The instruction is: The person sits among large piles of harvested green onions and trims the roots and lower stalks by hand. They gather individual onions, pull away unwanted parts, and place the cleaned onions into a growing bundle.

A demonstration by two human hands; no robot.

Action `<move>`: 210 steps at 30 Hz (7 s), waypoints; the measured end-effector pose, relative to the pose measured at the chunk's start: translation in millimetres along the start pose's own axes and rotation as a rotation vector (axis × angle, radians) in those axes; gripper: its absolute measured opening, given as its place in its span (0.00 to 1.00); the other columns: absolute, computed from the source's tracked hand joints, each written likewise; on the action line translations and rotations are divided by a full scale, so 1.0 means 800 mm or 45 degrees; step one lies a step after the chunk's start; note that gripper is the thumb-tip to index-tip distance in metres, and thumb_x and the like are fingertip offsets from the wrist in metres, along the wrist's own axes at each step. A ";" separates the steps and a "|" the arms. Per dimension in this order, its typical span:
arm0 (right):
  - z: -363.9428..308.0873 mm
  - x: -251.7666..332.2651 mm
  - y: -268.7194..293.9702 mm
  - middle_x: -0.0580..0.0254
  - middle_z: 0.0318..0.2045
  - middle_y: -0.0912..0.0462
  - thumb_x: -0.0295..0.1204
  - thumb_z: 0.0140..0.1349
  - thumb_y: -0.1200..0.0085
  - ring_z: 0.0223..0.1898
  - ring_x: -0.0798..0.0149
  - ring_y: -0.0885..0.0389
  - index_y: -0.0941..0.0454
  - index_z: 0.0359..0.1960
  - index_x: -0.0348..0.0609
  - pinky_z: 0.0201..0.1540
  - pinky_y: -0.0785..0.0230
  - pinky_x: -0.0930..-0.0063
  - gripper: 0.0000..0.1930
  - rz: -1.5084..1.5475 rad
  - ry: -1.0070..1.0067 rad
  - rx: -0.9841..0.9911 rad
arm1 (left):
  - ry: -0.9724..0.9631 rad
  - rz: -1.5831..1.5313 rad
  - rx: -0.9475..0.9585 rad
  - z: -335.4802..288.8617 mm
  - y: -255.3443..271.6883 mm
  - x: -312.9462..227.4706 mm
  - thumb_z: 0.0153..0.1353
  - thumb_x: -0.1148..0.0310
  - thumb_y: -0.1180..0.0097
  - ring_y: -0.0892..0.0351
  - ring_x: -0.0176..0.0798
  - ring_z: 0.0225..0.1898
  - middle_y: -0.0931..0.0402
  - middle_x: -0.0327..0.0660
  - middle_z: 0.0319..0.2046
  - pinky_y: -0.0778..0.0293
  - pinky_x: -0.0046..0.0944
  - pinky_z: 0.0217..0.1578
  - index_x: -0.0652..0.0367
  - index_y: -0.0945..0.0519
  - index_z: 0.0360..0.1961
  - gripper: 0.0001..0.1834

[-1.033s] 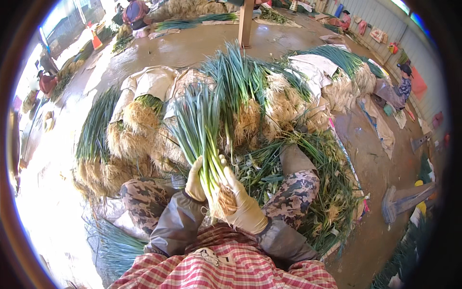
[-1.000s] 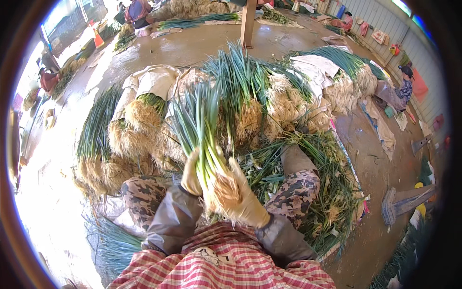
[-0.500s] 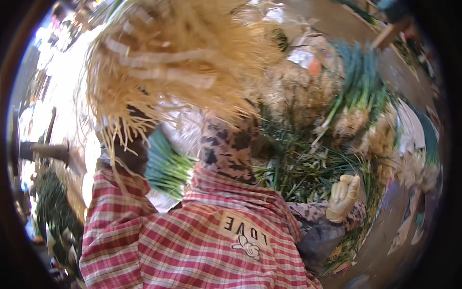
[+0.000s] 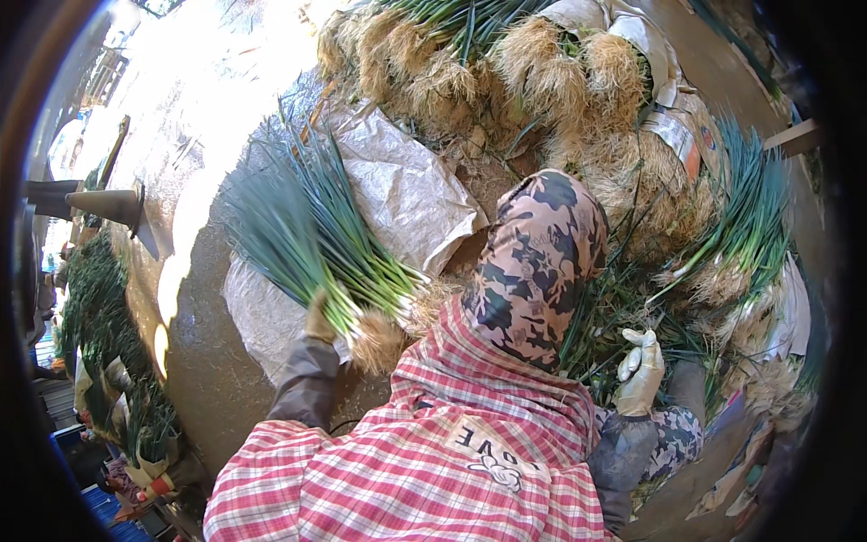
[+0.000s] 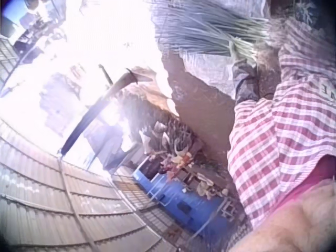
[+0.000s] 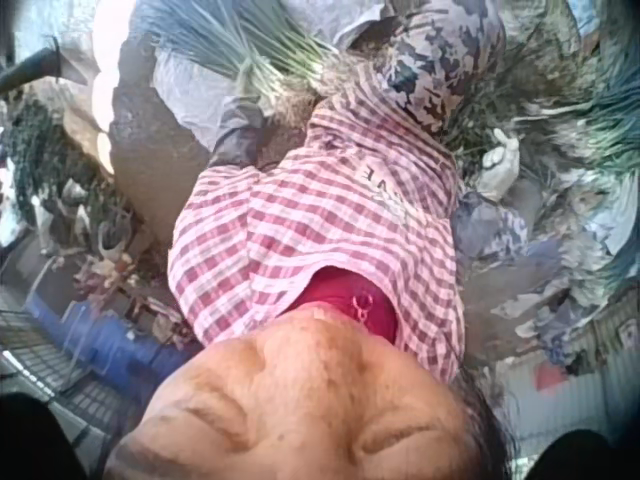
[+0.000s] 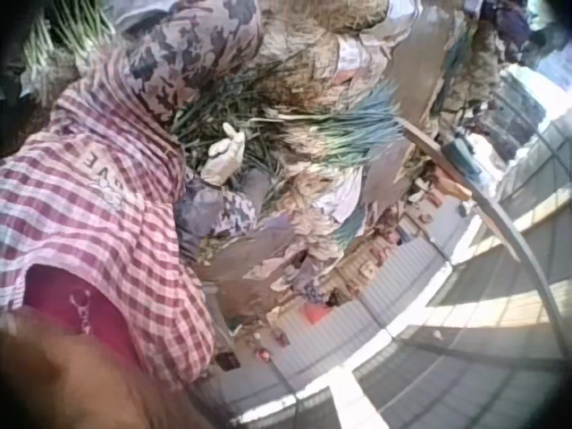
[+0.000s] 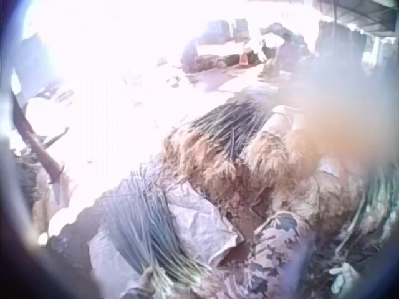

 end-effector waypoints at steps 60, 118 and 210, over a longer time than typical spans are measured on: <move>0.187 0.026 0.092 0.66 0.18 0.23 0.43 0.67 0.52 0.14 0.75 0.32 0.18 0.36 0.33 0.17 0.39 0.82 0.21 0.415 -0.198 0.349 | 1.461 0.490 1.455 -0.270 -0.605 0.368 0.64 0.64 0.47 0.25 0.35 0.38 0.24 0.42 0.39 0.27 0.32 0.39 0.65 0.26 0.48 0.16; 0.252 0.056 0.131 0.54 0.28 0.16 0.39 0.68 0.52 0.15 0.75 0.30 0.22 0.35 0.34 0.12 0.38 0.79 0.17 0.174 0.028 -0.363 | 0.768 1.013 1.291 -0.236 -0.639 0.385 0.64 0.67 0.46 0.29 0.29 0.16 0.24 0.37 0.21 0.33 0.29 0.16 0.66 0.22 0.40 0.11; 0.122 -0.028 0.147 0.52 0.27 0.18 0.41 0.69 0.54 0.20 0.65 0.22 0.21 0.34 0.37 0.22 0.31 0.68 0.18 -0.407 0.378 -0.328 | 1.248 0.628 1.458 -0.255 -0.650 0.384 0.62 0.71 0.46 0.19 0.38 0.32 0.20 0.44 0.34 0.20 0.39 0.34 0.66 0.24 0.46 0.13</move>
Point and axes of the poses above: each hand's wrist, its own z-axis towards the middle knuckle, its own y-axis out of the back of the hand, x = y × z, the point moved 4 cm from there along z, towards the middle knuckle
